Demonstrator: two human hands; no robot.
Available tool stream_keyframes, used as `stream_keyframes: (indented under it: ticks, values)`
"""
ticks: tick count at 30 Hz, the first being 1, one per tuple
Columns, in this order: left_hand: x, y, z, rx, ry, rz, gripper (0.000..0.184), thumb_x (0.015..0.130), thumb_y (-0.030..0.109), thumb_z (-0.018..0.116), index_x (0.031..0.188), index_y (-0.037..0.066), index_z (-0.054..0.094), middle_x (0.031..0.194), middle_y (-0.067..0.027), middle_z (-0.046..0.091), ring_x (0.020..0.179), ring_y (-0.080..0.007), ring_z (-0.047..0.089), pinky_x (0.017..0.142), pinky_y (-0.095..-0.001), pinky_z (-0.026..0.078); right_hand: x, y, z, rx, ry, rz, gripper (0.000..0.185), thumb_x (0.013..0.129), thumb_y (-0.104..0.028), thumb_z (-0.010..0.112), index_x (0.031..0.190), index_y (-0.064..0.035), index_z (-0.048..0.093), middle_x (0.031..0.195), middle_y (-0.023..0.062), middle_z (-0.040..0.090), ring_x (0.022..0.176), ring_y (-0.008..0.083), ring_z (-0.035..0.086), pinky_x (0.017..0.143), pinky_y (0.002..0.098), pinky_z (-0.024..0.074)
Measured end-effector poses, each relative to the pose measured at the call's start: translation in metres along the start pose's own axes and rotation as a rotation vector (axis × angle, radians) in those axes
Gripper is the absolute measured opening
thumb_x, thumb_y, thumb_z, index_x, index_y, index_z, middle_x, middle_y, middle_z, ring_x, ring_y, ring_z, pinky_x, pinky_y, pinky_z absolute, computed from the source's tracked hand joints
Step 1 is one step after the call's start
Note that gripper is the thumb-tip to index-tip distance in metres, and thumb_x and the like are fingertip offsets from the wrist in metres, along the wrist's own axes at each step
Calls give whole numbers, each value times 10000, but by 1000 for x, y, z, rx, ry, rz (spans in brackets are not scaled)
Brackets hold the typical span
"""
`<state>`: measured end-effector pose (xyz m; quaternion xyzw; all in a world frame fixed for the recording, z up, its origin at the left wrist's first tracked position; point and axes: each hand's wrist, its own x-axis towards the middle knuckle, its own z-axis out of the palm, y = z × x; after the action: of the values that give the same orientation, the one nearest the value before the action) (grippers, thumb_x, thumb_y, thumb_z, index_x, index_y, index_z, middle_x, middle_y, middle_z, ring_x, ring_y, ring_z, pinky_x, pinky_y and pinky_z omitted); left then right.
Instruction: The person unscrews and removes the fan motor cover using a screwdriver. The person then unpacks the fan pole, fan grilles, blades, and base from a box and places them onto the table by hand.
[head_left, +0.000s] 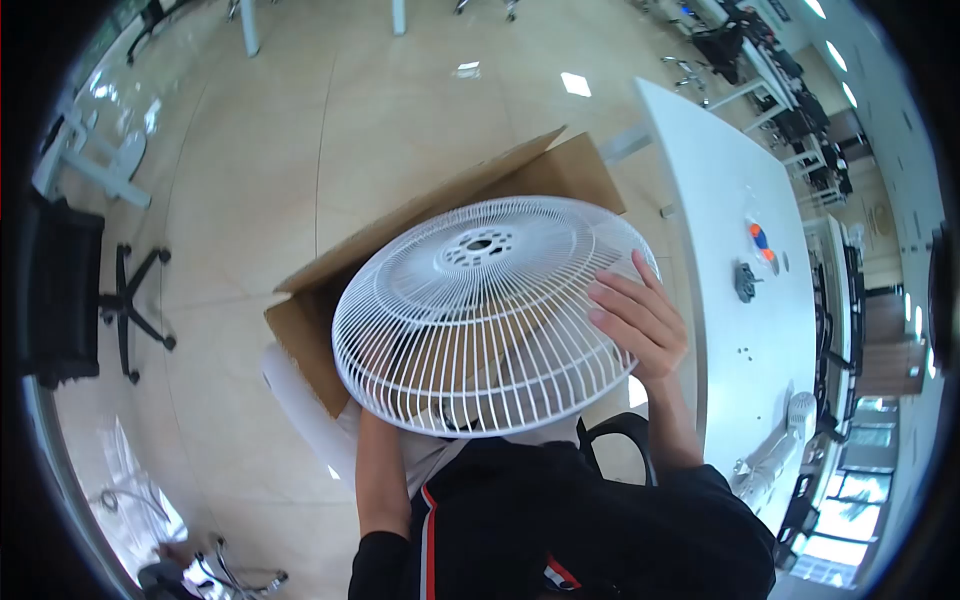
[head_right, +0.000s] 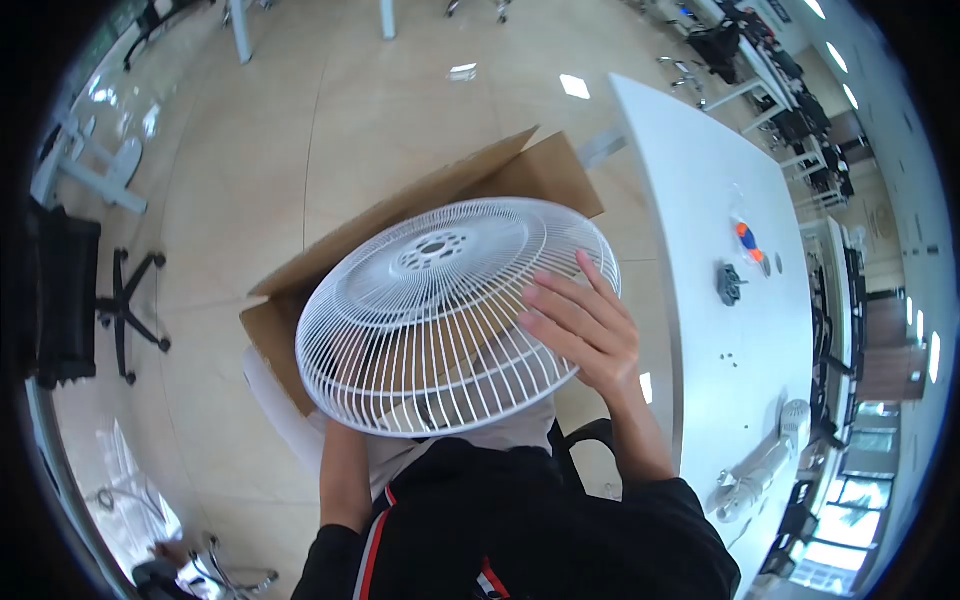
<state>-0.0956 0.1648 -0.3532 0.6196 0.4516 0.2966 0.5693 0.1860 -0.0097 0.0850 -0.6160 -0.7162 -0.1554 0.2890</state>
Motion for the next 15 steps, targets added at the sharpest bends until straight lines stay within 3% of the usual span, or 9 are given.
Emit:
stream_keyframes:
  ticks: [3,5,7,8,10,13,14,15]
  values:
    - [-7,38,2,231,82,137,385,910,224,690,1227,5,693,1155,-219,722,1107,-399,670,1010,-473,517,-14,-4,-27,70,246,101,216,799,-138,752,992,-42,774,1036,141,780,1049,353,753,1077,588,509]
    - [-2,61,10,319,116,176,371,887,223,698,1185,2,719,1107,-240,737,1079,-426,680,982,-485,526,-21,-1,-46,135,383,189,207,818,-75,775,1001,20,755,1025,191,775,1046,356,755,1042,565,542]
    - [-13,89,10,415,72,-32,364,892,232,670,1146,-24,720,1105,-250,735,1047,-409,694,968,-485,520,-27,2,-54,241,546,317,197,839,-20,770,1024,45,749,1029,204,773,1052,349,754,1026,551,557]
    - [-13,86,7,390,79,-5,393,890,248,681,1172,-24,712,1088,-258,735,1049,-406,696,968,-476,520,-27,5,-59,252,594,340,214,861,53,737,1075,76,740,1046,206,772,1054,319,754,998,482,582]
    - [-9,82,2,276,37,-56,432,935,269,677,1239,-37,683,1107,-233,737,1091,-359,692,1004,-433,505,-30,3,-67,347,697,539,239,859,75,731,1098,83,737,1057,193,774,1035,292,756,971,429,591]
    - [-11,87,4,-182,95,-132,413,992,277,636,1248,-44,681,1171,-184,729,1145,-313,673,1034,-391,482,-31,1,-70,565,874,796,252,864,88,722,1115,75,737,1061,168,776,994,246,750,923,368,592]
    - [-15,95,7,-331,71,-149,414,1039,296,587,1258,-44,676,1231,-145,713,1186,-260,650,1061,-381,458,-31,-1,-67,652,930,881,253,867,89,719,1118,69,738,1060,159,777,978,230,747,906,350,590]
    - [-22,104,8,-302,40,-163,426,1043,301,579,1271,-47,668,1237,-148,710,1184,-254,651,1059,-381,461,-31,-3,-65,739,982,969,254,870,90,716,1122,63,739,1059,150,778,962,214,744,889,333,589]
